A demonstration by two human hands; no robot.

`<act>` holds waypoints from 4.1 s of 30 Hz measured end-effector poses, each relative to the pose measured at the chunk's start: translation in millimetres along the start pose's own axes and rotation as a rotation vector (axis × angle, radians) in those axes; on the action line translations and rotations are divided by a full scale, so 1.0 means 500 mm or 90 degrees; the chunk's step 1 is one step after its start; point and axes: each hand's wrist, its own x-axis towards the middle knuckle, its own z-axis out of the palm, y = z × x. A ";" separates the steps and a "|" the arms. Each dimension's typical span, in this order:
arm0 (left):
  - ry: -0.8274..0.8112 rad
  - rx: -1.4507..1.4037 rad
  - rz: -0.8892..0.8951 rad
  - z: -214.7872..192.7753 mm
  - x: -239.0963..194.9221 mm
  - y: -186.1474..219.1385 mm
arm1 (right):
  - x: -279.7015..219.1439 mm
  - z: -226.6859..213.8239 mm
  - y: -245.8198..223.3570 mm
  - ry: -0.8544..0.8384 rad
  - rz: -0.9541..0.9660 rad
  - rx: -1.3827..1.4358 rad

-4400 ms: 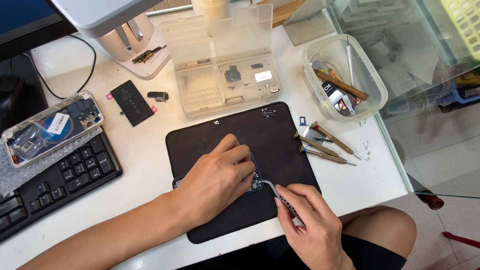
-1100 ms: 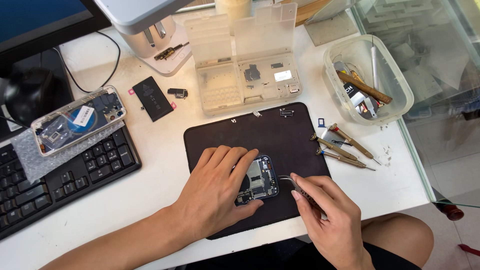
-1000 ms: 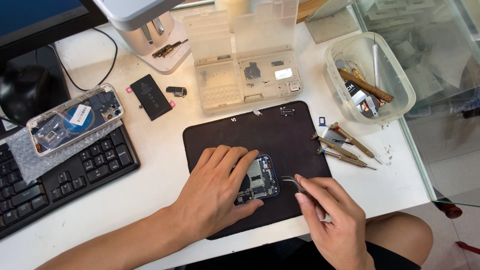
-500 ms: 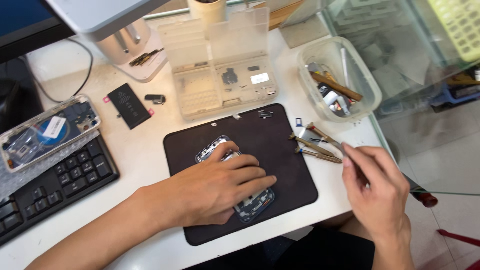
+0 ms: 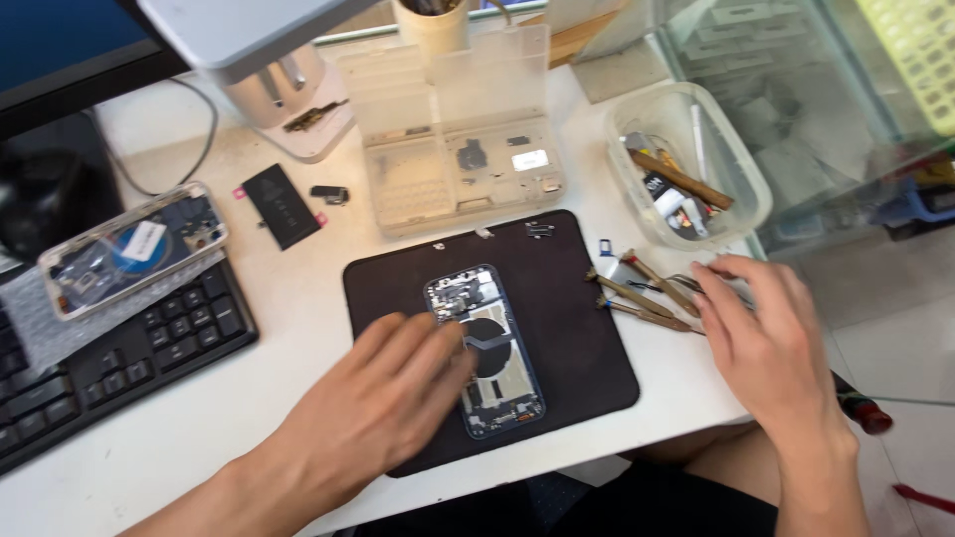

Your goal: The person disassembles a smartphone on a workbench, using a screwdriver and tweezers to remove screws and internal components. They carefully place removed parts into a compartmentalized tray and continue to detach connectors and modules from the phone's chassis.

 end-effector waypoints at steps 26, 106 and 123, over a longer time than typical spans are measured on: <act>0.115 -0.181 -0.143 0.090 -0.015 -0.010 | -0.013 0.105 -0.159 -0.106 0.092 0.967; 0.173 -0.189 -0.103 0.123 -0.032 -0.006 | 0.135 -0.034 -0.255 -0.382 -0.396 0.396; 0.184 -0.326 -0.130 0.106 -0.031 0.011 | 0.132 -0.043 -0.261 -0.399 -0.360 0.332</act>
